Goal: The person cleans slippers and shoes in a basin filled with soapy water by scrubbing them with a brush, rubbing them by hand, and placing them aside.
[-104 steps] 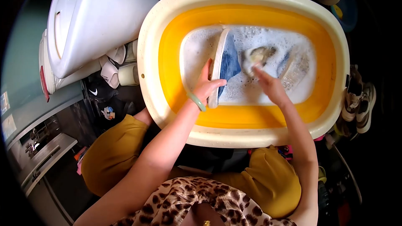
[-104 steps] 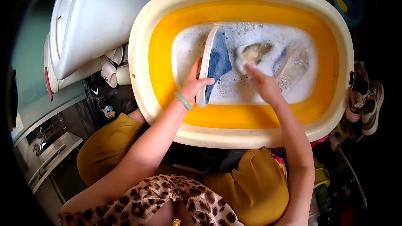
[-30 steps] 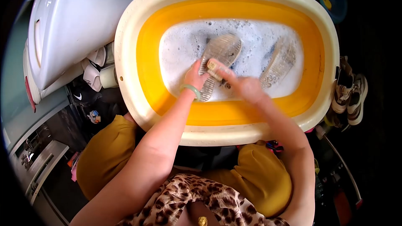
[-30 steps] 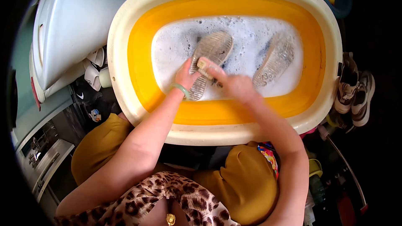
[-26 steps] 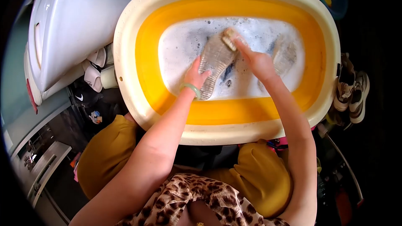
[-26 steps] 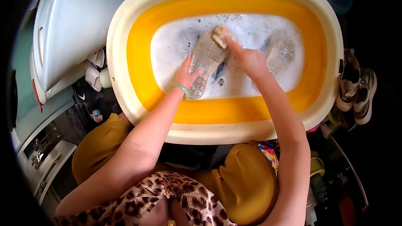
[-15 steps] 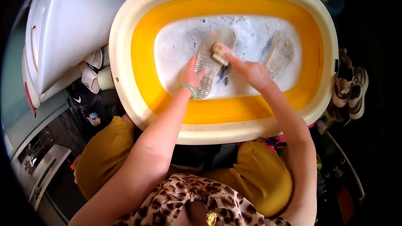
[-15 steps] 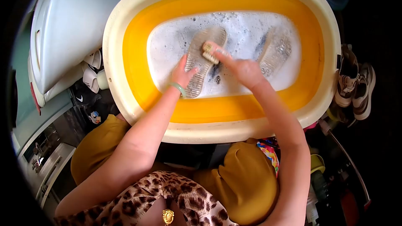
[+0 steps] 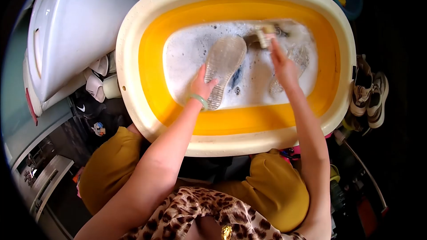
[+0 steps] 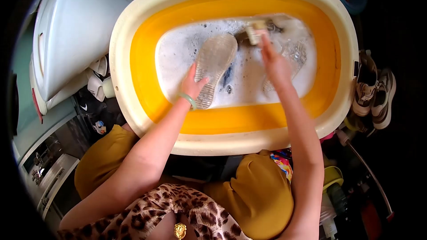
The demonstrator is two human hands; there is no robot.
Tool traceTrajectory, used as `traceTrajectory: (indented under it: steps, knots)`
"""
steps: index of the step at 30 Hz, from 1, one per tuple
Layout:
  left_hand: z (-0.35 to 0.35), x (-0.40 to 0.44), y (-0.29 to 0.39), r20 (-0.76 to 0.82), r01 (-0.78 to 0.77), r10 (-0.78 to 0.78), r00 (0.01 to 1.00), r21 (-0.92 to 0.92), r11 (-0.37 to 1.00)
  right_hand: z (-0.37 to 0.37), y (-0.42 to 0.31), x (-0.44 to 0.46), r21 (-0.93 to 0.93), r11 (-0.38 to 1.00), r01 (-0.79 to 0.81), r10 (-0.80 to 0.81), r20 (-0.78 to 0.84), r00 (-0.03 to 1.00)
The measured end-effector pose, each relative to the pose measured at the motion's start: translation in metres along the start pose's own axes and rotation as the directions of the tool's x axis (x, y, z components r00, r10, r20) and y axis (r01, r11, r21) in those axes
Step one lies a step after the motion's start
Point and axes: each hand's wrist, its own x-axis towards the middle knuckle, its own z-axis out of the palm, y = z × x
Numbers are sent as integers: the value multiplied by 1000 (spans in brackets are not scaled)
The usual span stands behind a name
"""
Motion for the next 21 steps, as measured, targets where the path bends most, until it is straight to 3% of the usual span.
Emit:
traceTrajectory:
  steps: [1,2,3,5,8,10,12,16,19,21]
  knots:
    - [-4,-3,9,10,61,-61,998,-17,998,14,-12,-9,-7,976,216,-216,7,976]
    - [-8,-6,16,22,121,-120,992,-30,992,13,-46,-20,-99,978,182,-155,229,961]
    - [-12,-6,21,22,121,-121,992,-25,992,19,-70,-31,-104,947,305,-258,325,910]
    - [-20,-1,30,181,227,-231,956,43,973,25,-109,-38,-73,896,438,-326,563,760]
    - [-12,-5,19,52,150,-152,987,50,987,40,-89,-18,-226,827,515,-386,438,812]
    - [-8,-4,14,39,123,-124,991,23,992,29,-61,4,-261,907,331,-251,295,922]
    - [-5,-5,15,19,106,-105,994,-26,994,16,-38,15,-159,965,208,-184,151,971]
    - [-7,-8,19,13,119,-119,993,-11,993,3,-54,6,-131,981,142,-119,171,978]
    - [-8,-8,24,77,211,-208,975,-38,977,23,-99,3,-60,977,207,-184,266,946]
    - [-4,-8,17,-19,119,-119,993,18,993,27,-112,14,-207,930,304,-221,347,911]
